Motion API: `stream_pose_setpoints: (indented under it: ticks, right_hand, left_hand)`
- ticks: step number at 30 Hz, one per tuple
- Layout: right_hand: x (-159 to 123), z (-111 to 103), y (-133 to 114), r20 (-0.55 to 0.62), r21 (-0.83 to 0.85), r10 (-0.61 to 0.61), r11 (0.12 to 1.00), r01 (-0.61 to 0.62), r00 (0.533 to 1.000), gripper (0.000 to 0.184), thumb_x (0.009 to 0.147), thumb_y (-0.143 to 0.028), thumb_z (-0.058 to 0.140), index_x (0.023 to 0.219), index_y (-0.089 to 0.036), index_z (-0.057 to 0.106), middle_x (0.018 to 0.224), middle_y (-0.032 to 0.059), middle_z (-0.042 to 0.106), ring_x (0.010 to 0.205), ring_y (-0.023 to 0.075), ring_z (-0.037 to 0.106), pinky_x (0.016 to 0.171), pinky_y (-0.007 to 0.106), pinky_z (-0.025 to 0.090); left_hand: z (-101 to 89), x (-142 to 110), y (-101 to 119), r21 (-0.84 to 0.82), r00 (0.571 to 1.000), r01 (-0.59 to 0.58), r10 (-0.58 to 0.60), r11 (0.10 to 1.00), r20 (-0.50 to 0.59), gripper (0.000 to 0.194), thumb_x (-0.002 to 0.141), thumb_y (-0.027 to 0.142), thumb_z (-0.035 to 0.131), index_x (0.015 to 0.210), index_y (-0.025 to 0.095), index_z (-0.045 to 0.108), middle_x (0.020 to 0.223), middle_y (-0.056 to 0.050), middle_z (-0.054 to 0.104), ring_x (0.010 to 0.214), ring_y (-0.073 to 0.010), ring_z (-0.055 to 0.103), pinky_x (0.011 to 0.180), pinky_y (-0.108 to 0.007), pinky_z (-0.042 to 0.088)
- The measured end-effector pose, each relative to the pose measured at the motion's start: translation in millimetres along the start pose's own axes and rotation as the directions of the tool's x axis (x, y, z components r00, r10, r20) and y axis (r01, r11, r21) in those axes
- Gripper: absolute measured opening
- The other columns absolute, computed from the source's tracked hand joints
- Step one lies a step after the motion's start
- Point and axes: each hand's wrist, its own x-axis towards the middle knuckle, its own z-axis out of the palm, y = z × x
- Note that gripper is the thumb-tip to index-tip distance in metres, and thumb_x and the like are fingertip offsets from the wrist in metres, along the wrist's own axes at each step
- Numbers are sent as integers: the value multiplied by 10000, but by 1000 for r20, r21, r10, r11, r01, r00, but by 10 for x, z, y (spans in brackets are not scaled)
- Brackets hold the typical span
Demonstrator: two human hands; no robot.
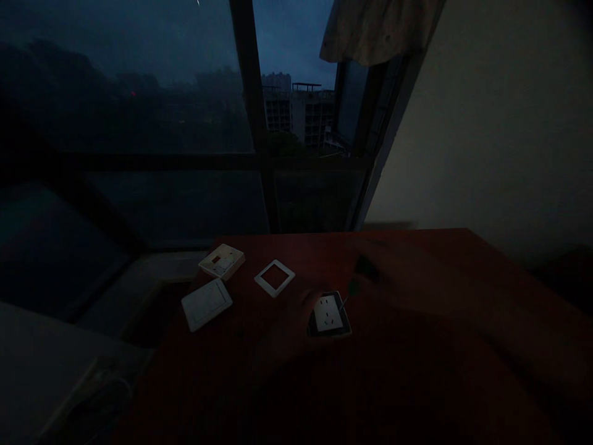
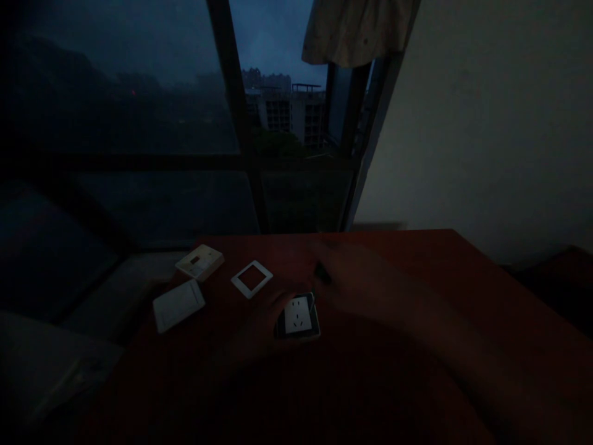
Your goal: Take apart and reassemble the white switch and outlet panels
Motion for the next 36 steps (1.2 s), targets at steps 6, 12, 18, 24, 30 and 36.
stream_pose_setpoints:
  ticks: [6,12,18,24,30,36]
  right_hand:
    - [-49,-14,2,-11,85,21,996,-20,1000,465,815,-219,560,1272,-215,475,1168,84,651,939,210,655,743,287,497]
    - [4,38,-44,-25,5,96,995,-96,995,275,896,-288,472,1132,-182,565,990,93,704,870,226,664,736,313,475]
    - [-72,63,-43,-60,118,16,993,-9,998,383,792,-170,548,1170,-226,533,1022,43,688,859,186,654,709,264,466]
    - [-88,62,-51,-63,47,73,996,-70,995,238,867,-294,521,1081,-193,548,990,76,681,815,203,652,668,289,463]
    - [-42,95,-11,-116,109,38,994,-25,992,179,869,-211,508,1034,-193,575,979,60,690,855,195,656,723,292,465]
    - [-100,78,78,-226,144,60,989,-28,972,165,857,-213,506,1002,-204,585,912,30,693,785,171,652,691,272,464]
  left_hand:
    - [-4,-3,14,-2,1000,11,-11,1000,-5,867,692,561,725,1413,279,333,1455,-89,358,1326,-323,341,1082,-466,321]
    - [-2,-10,-20,-22,1000,1,-1,1000,1,868,699,555,724,1417,273,326,1457,-86,351,1324,-312,346,1086,-453,319]
    - [2,-2,-20,7,1000,5,-5,1000,-2,867,673,496,765,1401,265,355,1438,-91,378,1306,-323,365,1074,-459,326]
    - [-22,4,26,9,1000,-2,2,1000,-9,871,683,500,758,1409,254,343,1435,-97,376,1304,-310,364,1078,-435,322]
    - [-20,6,56,-26,1000,0,0,1000,-22,815,697,533,735,1380,275,374,1396,-77,417,1264,-291,412,1048,-415,359]
    - [-2,-2,22,7,1000,-1,1,1000,-30,854,695,493,753,1410,274,341,1414,-80,399,1291,-290,386,1067,-408,342]
